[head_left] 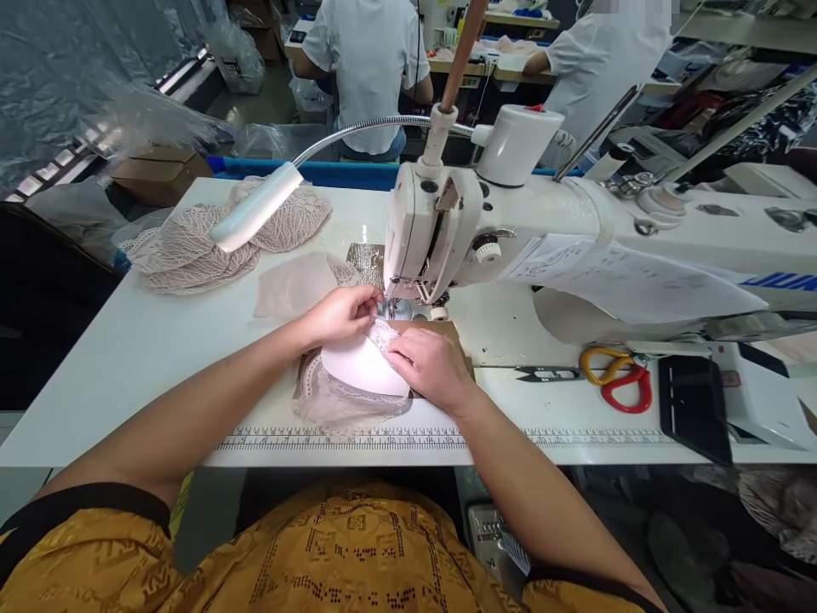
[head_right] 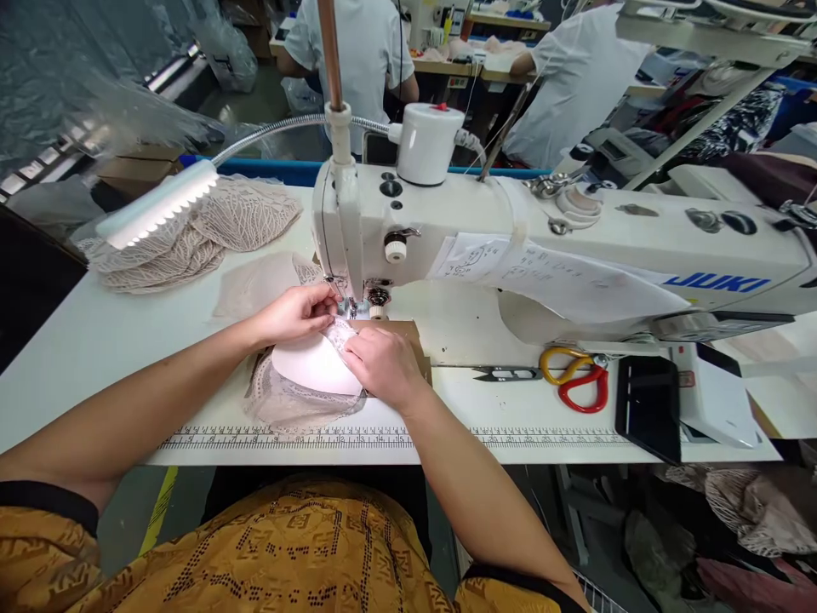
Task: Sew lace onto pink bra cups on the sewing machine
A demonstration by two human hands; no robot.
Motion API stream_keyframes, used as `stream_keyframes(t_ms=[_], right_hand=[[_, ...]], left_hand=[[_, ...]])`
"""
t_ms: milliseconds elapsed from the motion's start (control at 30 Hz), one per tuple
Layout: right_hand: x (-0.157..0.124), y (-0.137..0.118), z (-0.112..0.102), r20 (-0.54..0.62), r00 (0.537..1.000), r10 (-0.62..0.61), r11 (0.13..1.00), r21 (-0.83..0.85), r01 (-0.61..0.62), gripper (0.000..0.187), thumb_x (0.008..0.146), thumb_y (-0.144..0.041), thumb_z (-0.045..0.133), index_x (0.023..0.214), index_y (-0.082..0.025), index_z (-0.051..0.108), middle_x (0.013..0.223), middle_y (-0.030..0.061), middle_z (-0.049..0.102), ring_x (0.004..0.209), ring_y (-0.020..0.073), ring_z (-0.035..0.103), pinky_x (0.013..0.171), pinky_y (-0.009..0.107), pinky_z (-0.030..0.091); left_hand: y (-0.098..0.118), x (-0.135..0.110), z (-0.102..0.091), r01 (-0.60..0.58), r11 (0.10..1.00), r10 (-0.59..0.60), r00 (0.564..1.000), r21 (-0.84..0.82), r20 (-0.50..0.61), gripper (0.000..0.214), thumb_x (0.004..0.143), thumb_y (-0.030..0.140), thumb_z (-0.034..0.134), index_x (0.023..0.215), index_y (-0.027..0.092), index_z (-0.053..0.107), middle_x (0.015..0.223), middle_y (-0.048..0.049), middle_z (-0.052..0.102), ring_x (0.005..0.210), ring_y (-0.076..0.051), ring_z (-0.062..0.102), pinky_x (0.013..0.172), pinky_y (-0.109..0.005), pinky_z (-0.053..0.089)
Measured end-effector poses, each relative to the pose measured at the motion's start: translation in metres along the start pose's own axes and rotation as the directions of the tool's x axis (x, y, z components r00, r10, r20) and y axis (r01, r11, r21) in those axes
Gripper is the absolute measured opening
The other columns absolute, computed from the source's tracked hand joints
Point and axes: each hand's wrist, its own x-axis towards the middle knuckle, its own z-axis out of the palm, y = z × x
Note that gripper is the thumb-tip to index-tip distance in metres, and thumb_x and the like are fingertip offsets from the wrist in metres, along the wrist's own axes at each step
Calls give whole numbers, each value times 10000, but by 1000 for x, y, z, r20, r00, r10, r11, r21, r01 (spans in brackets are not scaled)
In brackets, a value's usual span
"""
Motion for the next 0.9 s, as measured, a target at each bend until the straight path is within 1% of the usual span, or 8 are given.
stream_keyframes(t_ms=[133,233,400,500,600,700,800,900], right_hand=[[1,-1,0,-11,999,37,999,-8,-37,238,918,-236,522,755,-195,690,753,28,623,729,154,536,632,268,331],[2,-1,-1,-36,997,68,997,-28,-69,154,892,-256,577,933,-196,712,895,55,657,836,190,566,696,284,378],[4,0,1,24,996,89,987,-138,-85,334,931,-289,530,1228,-202,655,1006,90,651,914,239,560,772,342,399],[5,-1,3,38,995,94,982,-170,-86,334,936,-285,517,1231,-205,651,996,90,645,919,243,552,770,348,394],[6,-2,4,36,994,103,976,-196,-94,261,941,-278,495,1058,-195,713,943,88,638,877,235,544,745,345,383],[5,-2,3,21,995,100,974,-206,-94,258,941,-260,479,1007,-190,718,908,88,629,835,226,533,727,342,376],[5,-2,3,8,995,96,977,-191,-93,300,954,-287,464,1137,-210,689,911,85,628,834,230,536,715,343,377],[5,-2,4,15,994,109,975,-195,-104,311,957,-298,463,1157,-216,687,923,90,636,843,234,543,720,345,381]], left_hand=[[0,-1,2,-56,981,68,996,184,-61,166,746,162,524,908,158,555,765,-3,616,648,-125,549,622,-245,444],[-1,0,5,-93,960,121,989,265,-91,117,770,151,518,882,166,549,757,2,600,659,-127,547,627,-242,431],[-1,2,5,-49,890,110,988,452,-110,59,824,163,496,848,172,549,740,-9,581,655,-147,532,608,-256,417],[7,-4,0,-96,789,200,974,607,-107,154,851,143,454,933,148,585,846,-64,621,773,-195,570,684,-302,461],[17,-16,0,-226,697,305,952,680,3,231,913,164,413,1034,136,608,944,-100,649,882,-224,595,766,-340,499],[20,-28,9,-315,674,309,942,668,132,278,969,211,389,1084,117,624,1014,-127,676,918,-228,630,803,-357,536],[14,-35,19,-320,650,334,935,690,119,291,976,232,416,1113,80,623,1175,-188,651,1060,-275,624,901,-418,537],[8,-36,22,-328,655,355,929,681,106,283,966,228,445,1130,69,610,1234,-222,624,1155,-302,590,971,-462,512]])
